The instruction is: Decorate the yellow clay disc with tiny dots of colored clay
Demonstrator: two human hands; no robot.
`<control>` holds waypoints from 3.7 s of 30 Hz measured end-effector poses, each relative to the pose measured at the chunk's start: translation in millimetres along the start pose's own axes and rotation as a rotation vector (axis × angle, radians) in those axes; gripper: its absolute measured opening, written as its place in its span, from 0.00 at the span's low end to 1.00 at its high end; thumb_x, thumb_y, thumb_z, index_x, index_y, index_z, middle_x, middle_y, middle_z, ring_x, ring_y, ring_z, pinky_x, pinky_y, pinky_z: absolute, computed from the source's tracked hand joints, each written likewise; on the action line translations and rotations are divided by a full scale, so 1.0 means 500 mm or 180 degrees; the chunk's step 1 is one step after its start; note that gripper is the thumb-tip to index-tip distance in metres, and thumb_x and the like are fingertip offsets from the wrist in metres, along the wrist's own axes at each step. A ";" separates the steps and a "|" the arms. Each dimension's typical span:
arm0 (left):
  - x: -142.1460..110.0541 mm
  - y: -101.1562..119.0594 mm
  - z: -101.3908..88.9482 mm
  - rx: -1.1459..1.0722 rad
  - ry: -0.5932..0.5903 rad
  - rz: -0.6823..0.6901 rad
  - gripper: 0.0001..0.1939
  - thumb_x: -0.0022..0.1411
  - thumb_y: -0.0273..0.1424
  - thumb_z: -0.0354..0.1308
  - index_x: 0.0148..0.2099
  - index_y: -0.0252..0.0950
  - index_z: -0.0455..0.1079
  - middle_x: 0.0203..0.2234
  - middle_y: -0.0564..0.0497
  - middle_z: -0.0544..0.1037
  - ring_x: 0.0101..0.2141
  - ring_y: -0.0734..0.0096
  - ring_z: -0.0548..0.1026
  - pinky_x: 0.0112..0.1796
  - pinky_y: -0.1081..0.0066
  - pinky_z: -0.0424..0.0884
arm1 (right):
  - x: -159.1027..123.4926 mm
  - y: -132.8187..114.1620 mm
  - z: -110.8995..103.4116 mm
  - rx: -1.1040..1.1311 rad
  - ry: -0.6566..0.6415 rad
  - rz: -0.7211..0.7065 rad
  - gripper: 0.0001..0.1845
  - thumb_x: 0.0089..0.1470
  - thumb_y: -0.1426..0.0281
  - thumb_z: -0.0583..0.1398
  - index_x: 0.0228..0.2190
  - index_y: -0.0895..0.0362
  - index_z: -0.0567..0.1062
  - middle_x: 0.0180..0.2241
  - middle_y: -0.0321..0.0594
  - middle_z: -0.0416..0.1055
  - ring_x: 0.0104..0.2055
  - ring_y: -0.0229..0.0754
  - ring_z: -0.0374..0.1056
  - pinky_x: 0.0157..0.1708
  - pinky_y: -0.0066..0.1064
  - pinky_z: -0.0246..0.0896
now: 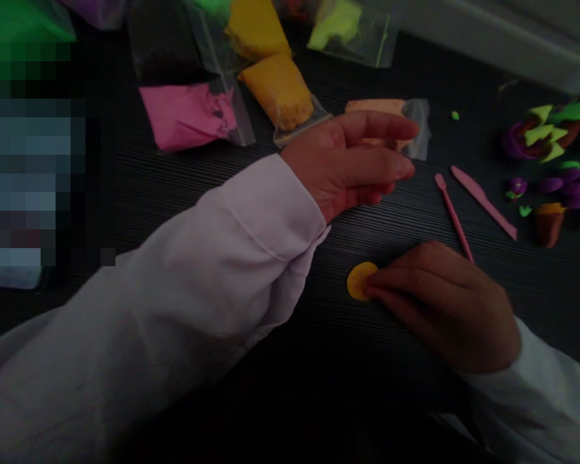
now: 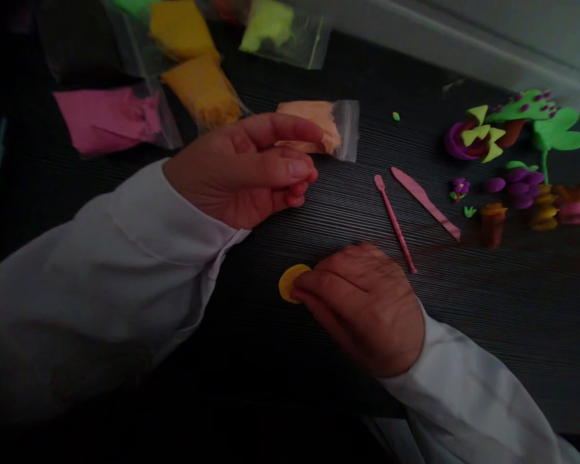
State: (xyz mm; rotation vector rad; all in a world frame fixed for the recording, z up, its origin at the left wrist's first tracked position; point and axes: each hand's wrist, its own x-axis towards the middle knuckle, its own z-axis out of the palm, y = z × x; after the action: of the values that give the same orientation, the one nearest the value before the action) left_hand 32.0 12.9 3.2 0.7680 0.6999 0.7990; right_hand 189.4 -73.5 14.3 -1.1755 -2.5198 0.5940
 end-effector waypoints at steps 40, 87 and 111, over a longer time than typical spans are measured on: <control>-0.003 0.001 0.001 0.0117 -0.0045 0.0022 0.11 0.47 0.19 0.53 0.37 0.31 0.61 0.26 0.52 0.66 0.21 0.85 0.64 0.23 0.79 0.58 | -0.015 -0.004 -0.004 -0.0089 -0.0141 -0.0085 0.13 0.45 0.73 0.58 0.37 0.55 0.71 0.28 0.38 0.71 0.31 0.39 0.64 0.34 0.36 0.59; 0.002 0.003 0.006 -0.0002 0.0041 -0.0060 0.11 0.48 0.18 0.52 0.37 0.29 0.62 0.18 0.57 0.66 0.18 0.87 0.64 0.21 0.82 0.57 | -0.008 0.050 -0.044 -0.1234 0.0018 0.1459 0.10 0.47 0.64 0.55 0.29 0.57 0.70 0.28 0.39 0.68 0.30 0.39 0.64 0.28 0.30 0.57; -0.002 -0.001 0.008 0.0065 0.0188 0.0026 0.09 0.48 0.20 0.53 0.35 0.32 0.63 0.23 0.54 0.68 0.20 0.85 0.65 0.22 0.81 0.58 | -0.022 0.001 -0.019 0.2537 0.1264 0.1270 0.03 0.48 0.75 0.52 0.30 0.57 0.62 0.20 0.33 0.66 0.18 0.33 0.63 0.17 0.27 0.57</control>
State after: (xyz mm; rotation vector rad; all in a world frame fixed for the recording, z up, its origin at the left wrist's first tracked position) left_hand 34.9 10.7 5.4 0.7686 0.7592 0.8259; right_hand 200.7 -79.6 21.1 -1.2851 -1.4777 1.1769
